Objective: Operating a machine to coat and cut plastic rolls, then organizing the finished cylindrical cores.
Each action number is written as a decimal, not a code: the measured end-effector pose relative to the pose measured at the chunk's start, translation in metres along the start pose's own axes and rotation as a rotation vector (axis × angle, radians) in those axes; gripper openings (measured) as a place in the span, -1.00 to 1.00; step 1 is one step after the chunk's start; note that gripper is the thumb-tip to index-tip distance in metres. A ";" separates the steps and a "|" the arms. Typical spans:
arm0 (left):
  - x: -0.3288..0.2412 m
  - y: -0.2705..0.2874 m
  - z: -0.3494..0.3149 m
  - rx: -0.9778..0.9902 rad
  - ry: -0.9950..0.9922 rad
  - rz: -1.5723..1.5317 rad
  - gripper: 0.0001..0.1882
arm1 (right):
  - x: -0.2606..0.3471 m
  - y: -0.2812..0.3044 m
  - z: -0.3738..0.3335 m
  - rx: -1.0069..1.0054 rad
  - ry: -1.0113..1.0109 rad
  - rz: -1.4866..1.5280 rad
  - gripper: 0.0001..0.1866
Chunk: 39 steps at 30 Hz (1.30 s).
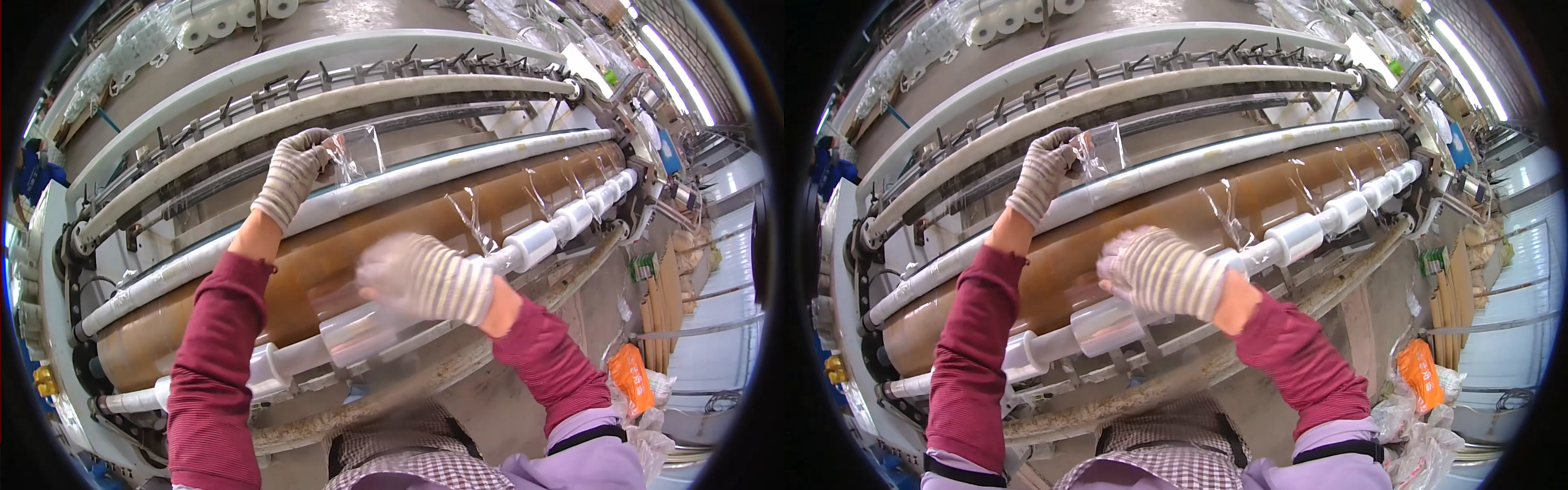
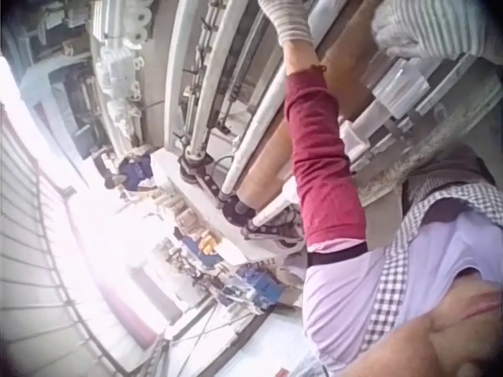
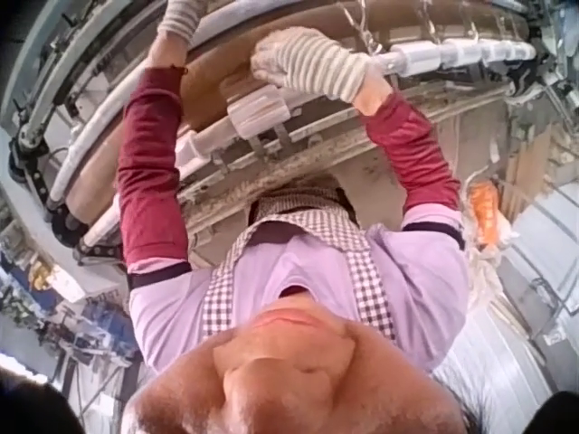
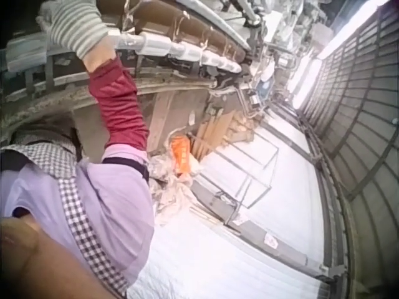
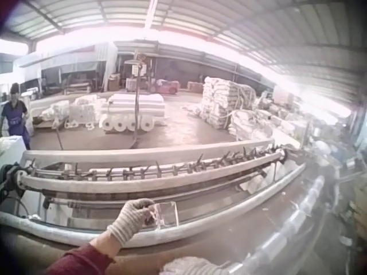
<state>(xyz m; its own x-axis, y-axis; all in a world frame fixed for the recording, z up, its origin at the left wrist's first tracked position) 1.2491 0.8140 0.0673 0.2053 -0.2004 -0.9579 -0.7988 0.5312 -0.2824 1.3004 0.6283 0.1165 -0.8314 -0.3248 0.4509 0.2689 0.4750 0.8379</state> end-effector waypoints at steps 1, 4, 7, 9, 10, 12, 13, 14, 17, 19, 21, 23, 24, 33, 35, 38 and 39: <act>-0.002 0.005 0.010 0.001 -0.011 0.010 -0.84 | -0.004 0.010 0.012 -0.358 0.065 -0.277 -0.65; 0.032 0.050 0.025 -0.319 0.131 0.086 -0.84 | -0.042 0.003 0.060 -0.770 0.003 -0.451 -0.53; 0.002 0.125 0.009 -0.652 -0.217 0.602 -0.76 | -0.049 0.026 0.123 -0.057 -0.141 -0.119 -0.51; -0.032 0.021 -0.027 -0.420 -0.355 0.586 -0.79 | -0.105 0.031 0.123 0.090 -0.157 0.012 -0.51; -0.036 -0.026 -0.044 -0.190 -0.524 0.667 -0.76 | -0.119 0.049 0.119 -0.043 -0.067 0.029 -0.52; -0.033 -0.144 -0.066 0.162 -0.673 1.195 -0.56 | -0.154 0.090 0.084 -0.323 0.075 0.035 -0.53; -0.017 -0.178 -0.072 0.306 -0.473 1.188 -0.50 | -0.163 0.098 0.061 -0.448 0.135 0.063 -0.54; 0.001 -0.191 -0.078 0.487 -0.550 1.231 -0.51 | -0.153 0.114 0.032 -0.583 0.237 0.102 -0.55; 0.028 -0.186 -0.046 0.232 -0.499 1.446 -0.77 | -0.175 0.123 -0.049 -0.654 0.188 0.113 -0.64; 0.011 -0.147 0.006 -0.173 -0.353 0.890 -0.94 | -0.193 0.110 -0.078 -0.579 0.069 0.081 -0.66; 0.019 -0.090 0.037 -0.437 0.061 0.215 -0.97 | -0.177 0.081 -0.075 -0.428 0.166 0.041 -0.72; 0.022 -0.082 0.061 -0.506 0.070 0.022 -0.89 | -0.148 0.060 -0.054 -0.569 0.360 -0.255 -0.75; 0.021 -0.082 0.069 -0.580 0.000 -0.075 -0.85 | -0.151 0.045 -0.030 -0.759 0.401 -0.283 -0.73; 0.018 -0.320 -0.004 0.608 -0.568 1.089 -0.56 | -0.291 0.165 -0.039 -0.778 0.091 0.100 -0.58; 0.049 -0.348 0.005 0.647 -0.624 1.312 -0.70 | -0.304 0.177 -0.083 -0.859 0.025 0.243 -0.63; 0.065 -0.311 0.071 0.211 -0.699 0.930 -0.91 | -0.311 0.163 -0.138 -0.751 -0.180 0.227 -0.68; 0.061 -0.279 0.112 0.047 -0.379 0.650 -0.95 | -0.295 0.156 -0.163 -0.621 -0.412 0.480 -0.70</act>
<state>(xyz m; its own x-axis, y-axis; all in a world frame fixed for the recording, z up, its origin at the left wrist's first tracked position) 1.5478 0.7455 0.0816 -0.1116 0.4576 -0.8821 -0.8025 0.4821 0.3517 1.6667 0.6644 0.1643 -0.6382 0.1724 0.7503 0.7493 -0.0845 0.6568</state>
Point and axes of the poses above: each hand's wrist, its own z-axis towards the middle knuckle, its own y-axis out of the back of the hand, x = y × z, the point moved 7 cm from there along z, towards the middle knuckle, and after that the axes turned 1 degree about -x, right-handed, at the moved point
